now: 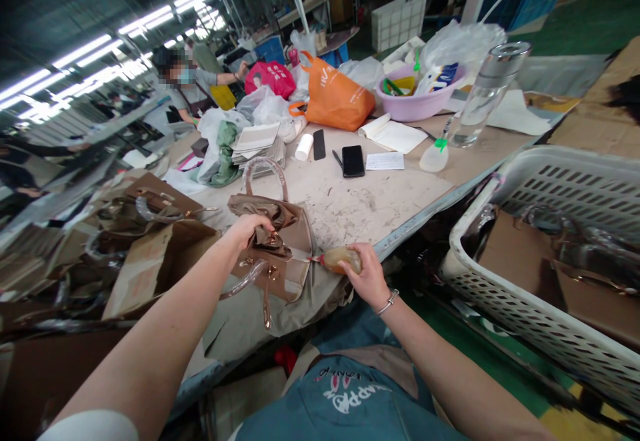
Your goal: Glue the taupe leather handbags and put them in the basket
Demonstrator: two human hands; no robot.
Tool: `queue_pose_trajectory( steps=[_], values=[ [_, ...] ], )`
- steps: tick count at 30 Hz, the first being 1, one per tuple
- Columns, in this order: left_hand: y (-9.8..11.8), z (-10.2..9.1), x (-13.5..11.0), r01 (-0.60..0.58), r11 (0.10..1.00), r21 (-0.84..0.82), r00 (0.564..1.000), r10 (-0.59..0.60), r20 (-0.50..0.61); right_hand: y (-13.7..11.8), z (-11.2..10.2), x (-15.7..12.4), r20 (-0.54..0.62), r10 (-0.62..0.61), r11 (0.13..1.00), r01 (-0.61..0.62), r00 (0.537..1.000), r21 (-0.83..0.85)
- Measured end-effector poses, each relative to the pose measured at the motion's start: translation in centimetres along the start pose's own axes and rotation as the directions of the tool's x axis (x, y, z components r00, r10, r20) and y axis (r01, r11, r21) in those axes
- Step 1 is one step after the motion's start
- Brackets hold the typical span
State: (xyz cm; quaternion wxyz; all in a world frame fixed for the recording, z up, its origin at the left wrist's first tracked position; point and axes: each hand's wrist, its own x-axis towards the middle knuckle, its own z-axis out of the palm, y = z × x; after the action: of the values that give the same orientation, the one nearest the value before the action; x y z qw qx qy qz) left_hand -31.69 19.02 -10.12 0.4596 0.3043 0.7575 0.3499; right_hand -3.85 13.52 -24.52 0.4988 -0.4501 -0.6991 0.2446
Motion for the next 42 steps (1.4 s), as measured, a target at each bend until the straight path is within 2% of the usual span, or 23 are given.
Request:
queue_pose_trajectory(
  steps=[5,9,15,20,24,29,33,38,42],
  values=[
    [0.2,0.1,0.0,0.025,1.000,0.011,0.999,-0.025,0.038,0.3,0.0,0.5,-0.021,0.015,1.000,-0.016,1.000,-0.010],
    [0.2,0.1,0.0,0.015,1.000,0.014,0.999,-0.016,0.036,0.2,-0.4,0.8,-0.010,-0.064,0.998,0.064,0.998,-0.024],
    [0.2,0.2,0.1,0.000,1.000,0.015,1.000,0.000,0.003,-0.3,-1.0,2.1,-0.074,-0.163,0.986,0.159,0.984,-0.050],
    [0.2,0.1,0.3,0.022,1.000,0.018,0.999,-0.022,0.040,-1.0,-1.5,3.4,-0.114,-0.103,0.994,0.098,0.988,-0.042],
    [0.1,0.1,0.4,0.019,1.000,0.014,0.999,-0.019,0.036,-1.1,-1.5,3.8,-0.138,-0.098,0.995,0.095,0.986,-0.029],
    [0.2,0.2,0.3,0.005,1.000,0.012,1.000,-0.005,0.005,-0.2,-0.6,2.6,-0.086,-0.092,0.996,0.091,0.992,-0.011],
    [0.5,0.3,0.0,0.009,1.000,0.020,1.000,-0.009,-0.022,0.3,-0.1,1.0,-0.057,-0.042,0.999,0.043,0.997,0.009],
    [0.8,0.1,-0.6,0.029,0.999,0.024,1.000,-0.029,-0.009,0.5,-0.6,0.3,-0.103,0.027,1.000,-0.026,0.994,0.012],
    [0.9,0.0,-1.3,0.030,0.999,0.012,0.999,-0.030,-0.015,0.4,-0.7,0.6,-0.129,0.009,1.000,-0.008,0.992,0.002]
  ],
)
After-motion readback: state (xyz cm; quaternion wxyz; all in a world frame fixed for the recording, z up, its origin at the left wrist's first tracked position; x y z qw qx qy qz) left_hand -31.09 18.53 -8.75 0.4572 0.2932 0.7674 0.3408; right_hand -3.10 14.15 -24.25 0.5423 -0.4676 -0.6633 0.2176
